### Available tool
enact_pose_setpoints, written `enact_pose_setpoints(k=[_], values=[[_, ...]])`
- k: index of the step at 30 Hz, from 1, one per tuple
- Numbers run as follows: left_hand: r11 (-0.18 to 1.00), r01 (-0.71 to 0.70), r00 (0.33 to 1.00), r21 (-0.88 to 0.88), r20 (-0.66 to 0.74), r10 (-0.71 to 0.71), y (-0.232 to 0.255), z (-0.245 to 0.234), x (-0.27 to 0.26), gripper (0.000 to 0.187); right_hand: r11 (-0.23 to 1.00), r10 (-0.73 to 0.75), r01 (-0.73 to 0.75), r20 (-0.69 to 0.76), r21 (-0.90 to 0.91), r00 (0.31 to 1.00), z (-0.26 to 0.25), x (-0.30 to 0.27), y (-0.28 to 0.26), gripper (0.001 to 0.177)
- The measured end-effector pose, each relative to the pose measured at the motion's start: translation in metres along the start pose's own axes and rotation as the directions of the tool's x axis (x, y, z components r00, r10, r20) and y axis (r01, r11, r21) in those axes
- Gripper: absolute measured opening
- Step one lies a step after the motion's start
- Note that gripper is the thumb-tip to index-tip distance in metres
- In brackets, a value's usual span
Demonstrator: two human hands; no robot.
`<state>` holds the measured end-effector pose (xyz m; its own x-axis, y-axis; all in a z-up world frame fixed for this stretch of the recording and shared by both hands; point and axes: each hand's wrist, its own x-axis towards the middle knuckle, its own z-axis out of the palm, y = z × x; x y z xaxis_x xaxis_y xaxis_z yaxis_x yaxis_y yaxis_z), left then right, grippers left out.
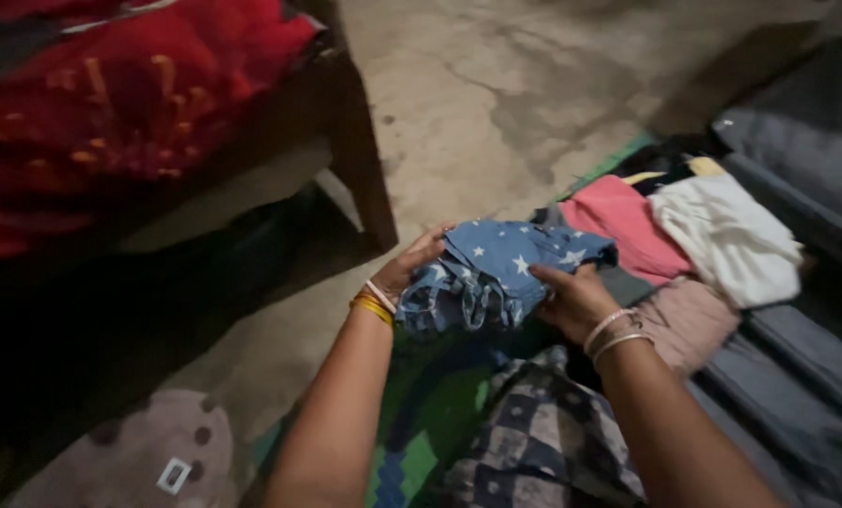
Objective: The person unpacks a suitcase by removing folded clothes and a paper bag one by one and placing them on the floor. The suitcase is opened, items are taken out, and the empty interior is briefly shown.
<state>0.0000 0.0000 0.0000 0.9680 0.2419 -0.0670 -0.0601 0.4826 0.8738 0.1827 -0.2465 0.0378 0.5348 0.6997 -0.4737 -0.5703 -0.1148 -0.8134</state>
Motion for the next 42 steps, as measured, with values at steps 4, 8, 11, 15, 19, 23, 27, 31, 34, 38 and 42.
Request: enact_pose_setpoints(k=[4, 8, 11, 15, 19, 23, 27, 31, 34, 38, 42], values=[[0.982, -0.043, 0.998, 0.182, -0.029, 0.049, 0.019, -0.003, -0.030, 0.062, 1.000, -0.017, 0.018, 0.069, -0.006, 0.997, 0.040, -0.019, -0.004, 0.067], [0.943, 0.018, 0.988, 0.331, -0.153, 0.034, 0.028, -0.026, -0.048, 0.061, 0.950, -0.278, 0.294, 0.145, -0.104, 0.950, 0.053, -0.010, 0.010, 0.078], [0.922, -0.019, 0.980, 0.386, -0.176, 0.093, 0.013, -0.056, -0.050, 0.067, 0.834, -0.474, 0.502, 0.168, -0.228, 0.864, 0.042, 0.026, 0.039, 0.083], [0.822, 0.272, 0.830, 0.500, -0.554, 0.062, -0.030, -0.080, -0.033, 0.085, 0.749, -0.350, 0.248, -0.049, -0.614, 0.935, 0.001, 0.091, 0.073, 0.086], [0.110, 0.634, 0.728, 0.766, -0.639, 0.250, -0.086, -0.051, -0.033, 0.089, 0.567, -0.435, 0.345, 0.084, -0.748, 0.896, -0.038, 0.117, 0.107, 0.069], [-0.106, 0.516, 0.855, 0.850, -0.519, -0.001, -0.118, 0.000, -0.026, 0.079, 0.554, -0.437, 0.468, 0.237, -0.689, 0.867, -0.051, 0.120, 0.126, 0.074], [-0.151, 0.644, 0.733, 0.750, -0.661, -0.160, -0.128, 0.033, -0.012, 0.066, 0.653, -0.408, 0.518, 0.319, -0.553, 0.855, -0.037, 0.122, 0.128, 0.075], [-0.141, 0.756, 0.616, 0.639, -0.767, -0.180, -0.126, 0.038, 0.010, 0.056, 0.786, -0.302, 0.435, 0.341, -0.440, 0.890, -0.029, 0.113, 0.115, 0.076], [0.042, 0.810, 0.585, 0.585, -0.804, -0.101, -0.116, 0.049, 0.051, 0.050, 0.882, -0.258, 0.316, 0.202, -0.350, 0.945, -0.035, 0.094, 0.096, 0.073], [0.563, 0.259, 0.419, 0.785, -0.616, 0.667, -0.113, 0.101, 0.118, 0.032, 0.874, -0.389, 0.383, 0.040, -0.299, 0.920, -0.068, 0.062, 0.068, 0.060], [0.726, 0.107, 0.537, 0.680, -0.654, 0.533, -0.142, 0.173, 0.173, 0.023, 0.713, -0.591, 0.506, -0.027, -0.485, 0.806, -0.138, 0.036, 0.033, 0.054]])
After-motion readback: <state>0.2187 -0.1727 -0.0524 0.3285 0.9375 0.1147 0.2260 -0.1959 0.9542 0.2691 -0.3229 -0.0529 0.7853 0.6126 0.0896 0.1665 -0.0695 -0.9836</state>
